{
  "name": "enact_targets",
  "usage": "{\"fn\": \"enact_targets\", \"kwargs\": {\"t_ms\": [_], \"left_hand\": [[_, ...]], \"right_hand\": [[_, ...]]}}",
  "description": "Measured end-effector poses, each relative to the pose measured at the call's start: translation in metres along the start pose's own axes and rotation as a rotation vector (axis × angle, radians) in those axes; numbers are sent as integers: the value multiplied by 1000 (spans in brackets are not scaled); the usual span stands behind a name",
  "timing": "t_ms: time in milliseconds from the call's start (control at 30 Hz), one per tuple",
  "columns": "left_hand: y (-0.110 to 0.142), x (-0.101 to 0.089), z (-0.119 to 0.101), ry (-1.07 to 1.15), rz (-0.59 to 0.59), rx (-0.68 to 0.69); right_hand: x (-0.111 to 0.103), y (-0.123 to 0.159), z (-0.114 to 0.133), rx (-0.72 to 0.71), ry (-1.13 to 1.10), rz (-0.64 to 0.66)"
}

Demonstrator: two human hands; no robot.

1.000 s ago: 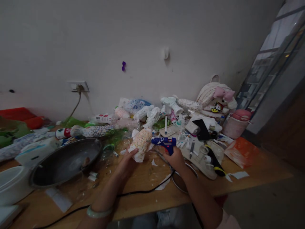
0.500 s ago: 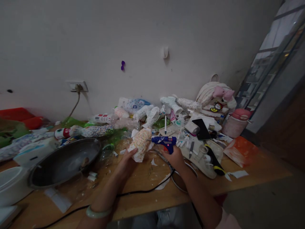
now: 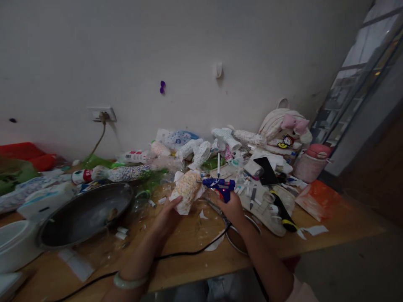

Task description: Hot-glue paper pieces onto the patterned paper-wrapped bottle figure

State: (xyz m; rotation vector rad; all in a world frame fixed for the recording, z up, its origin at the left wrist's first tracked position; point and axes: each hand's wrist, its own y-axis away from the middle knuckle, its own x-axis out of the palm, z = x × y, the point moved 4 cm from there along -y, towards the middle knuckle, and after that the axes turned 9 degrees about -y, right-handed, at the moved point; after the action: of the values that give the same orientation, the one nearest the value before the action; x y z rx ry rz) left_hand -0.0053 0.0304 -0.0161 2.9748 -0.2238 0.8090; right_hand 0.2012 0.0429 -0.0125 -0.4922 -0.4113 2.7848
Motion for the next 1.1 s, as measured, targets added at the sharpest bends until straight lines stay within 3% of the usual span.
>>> {"fn": "enact_targets", "kwargs": {"t_ms": [500,900,1100], "left_hand": [[0,-2,1,19,5,20],[-2,-4,1,33,-17,11],[-3,-6,3,50,-24,2]], "right_hand": [[-3,-3,-3,33,-9,-68],[0,0,0,-34,6,-12],[4,3,1,-104,69,101]]}}
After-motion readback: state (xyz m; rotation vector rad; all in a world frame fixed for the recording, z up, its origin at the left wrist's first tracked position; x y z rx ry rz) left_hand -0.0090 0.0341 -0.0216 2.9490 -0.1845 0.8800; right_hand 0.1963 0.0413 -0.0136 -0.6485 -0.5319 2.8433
